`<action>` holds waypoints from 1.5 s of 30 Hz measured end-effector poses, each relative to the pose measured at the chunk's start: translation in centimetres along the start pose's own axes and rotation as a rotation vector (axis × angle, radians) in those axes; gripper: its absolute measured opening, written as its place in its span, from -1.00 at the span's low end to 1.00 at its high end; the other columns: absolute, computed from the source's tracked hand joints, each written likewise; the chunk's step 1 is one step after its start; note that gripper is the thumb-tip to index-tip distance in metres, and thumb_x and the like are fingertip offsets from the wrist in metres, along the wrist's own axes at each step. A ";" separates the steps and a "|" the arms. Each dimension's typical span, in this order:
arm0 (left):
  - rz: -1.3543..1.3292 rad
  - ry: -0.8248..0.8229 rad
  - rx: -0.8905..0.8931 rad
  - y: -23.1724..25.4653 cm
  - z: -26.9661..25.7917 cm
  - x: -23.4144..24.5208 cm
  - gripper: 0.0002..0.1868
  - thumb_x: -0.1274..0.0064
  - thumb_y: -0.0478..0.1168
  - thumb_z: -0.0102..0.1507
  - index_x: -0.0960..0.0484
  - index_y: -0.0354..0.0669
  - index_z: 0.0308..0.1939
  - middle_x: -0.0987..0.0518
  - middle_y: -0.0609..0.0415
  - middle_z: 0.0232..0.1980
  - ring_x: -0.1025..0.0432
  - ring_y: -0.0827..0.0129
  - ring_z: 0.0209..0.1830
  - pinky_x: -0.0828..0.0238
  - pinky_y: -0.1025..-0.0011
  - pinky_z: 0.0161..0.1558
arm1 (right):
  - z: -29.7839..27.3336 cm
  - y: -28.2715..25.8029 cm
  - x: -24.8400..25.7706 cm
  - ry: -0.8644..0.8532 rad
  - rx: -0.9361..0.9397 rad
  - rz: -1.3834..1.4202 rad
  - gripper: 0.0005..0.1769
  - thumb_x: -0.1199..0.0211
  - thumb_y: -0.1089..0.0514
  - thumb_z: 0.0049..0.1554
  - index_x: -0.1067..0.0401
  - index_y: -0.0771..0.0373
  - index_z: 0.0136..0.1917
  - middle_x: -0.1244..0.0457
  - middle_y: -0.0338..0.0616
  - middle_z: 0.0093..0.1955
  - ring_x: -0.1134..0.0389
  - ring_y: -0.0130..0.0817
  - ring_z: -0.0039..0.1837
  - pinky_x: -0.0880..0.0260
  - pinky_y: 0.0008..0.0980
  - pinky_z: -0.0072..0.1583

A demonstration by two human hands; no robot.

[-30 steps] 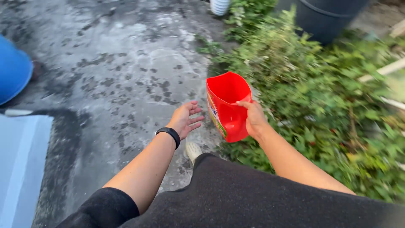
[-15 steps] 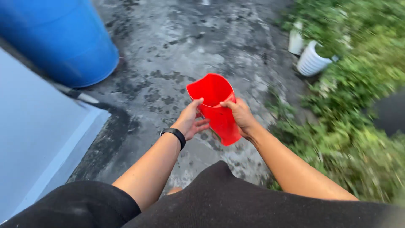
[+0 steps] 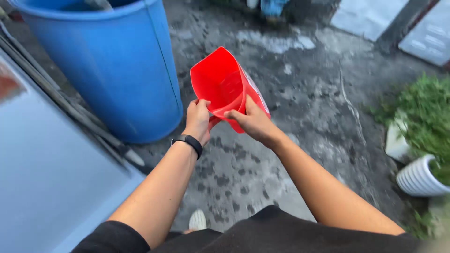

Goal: Watering potted pepper plants using water fetched from a large blue barrel with a plastic jug.

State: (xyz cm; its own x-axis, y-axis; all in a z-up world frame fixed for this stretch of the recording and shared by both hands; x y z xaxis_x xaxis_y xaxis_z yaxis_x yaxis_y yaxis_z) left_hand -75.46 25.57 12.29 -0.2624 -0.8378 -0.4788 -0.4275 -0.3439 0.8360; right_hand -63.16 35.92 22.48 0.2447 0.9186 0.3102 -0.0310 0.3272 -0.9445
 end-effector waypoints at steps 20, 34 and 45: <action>-0.356 0.100 -0.415 30.0 46.4 0.9 -0.61 0.17 -0.12 0.31 -0.46 -0.12 0.19 -0.56 -0.01 0.16 -0.45 0.10 0.14 -0.40 0.05 0.15 | 60.5 -6.0 1.0 -0.329 0.890 -0.529 -0.39 -0.47 0.06 0.08 -0.27 0.35 0.25 -0.31 0.19 0.20 -0.30 0.13 0.25 -0.32 0.00 0.26; -0.281 0.832 -0.294 34.0 58.3 17.0 -0.32 -0.02 0.07 0.09 -0.34 0.09 0.30 -0.34 0.05 0.28 -0.24 -0.01 0.26 -0.21 -0.11 0.30 | 87.0 -0.2 -19.8 -0.764 1.081 -0.799 -0.27 -0.48 -0.17 0.02 -0.29 0.39 0.18 -0.30 0.32 0.13 -0.30 0.26 0.24 -0.30 0.07 0.23; -0.463 0.890 -0.343 32.9 67.9 28.0 -0.51 0.04 -0.10 0.18 -0.51 -0.29 0.13 -0.58 -0.19 0.29 -0.43 0.10 0.23 -0.23 0.19 0.26 | 95.8 13.3 -30.9 -1.052 1.028 -1.005 -0.30 -0.38 -0.16 0.05 -0.26 0.43 0.19 -0.28 0.26 0.21 -0.28 0.23 0.27 -0.26 0.01 0.32</action>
State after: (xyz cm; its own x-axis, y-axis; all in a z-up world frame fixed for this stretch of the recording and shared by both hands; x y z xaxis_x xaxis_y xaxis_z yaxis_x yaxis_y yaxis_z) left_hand -155.58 19.61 8.19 0.6508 -0.5558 -0.5172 -0.0205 -0.6938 0.7198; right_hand -164.01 33.12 10.77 -0.1008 -0.0966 0.9902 -0.9098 0.4118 -0.0524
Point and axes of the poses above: each hand's wrist, its own z-axis towards the middle knuckle, its own x-axis out of the back of the hand, y = z × x, the point moved 7 cm from there along z, towards the middle knuckle
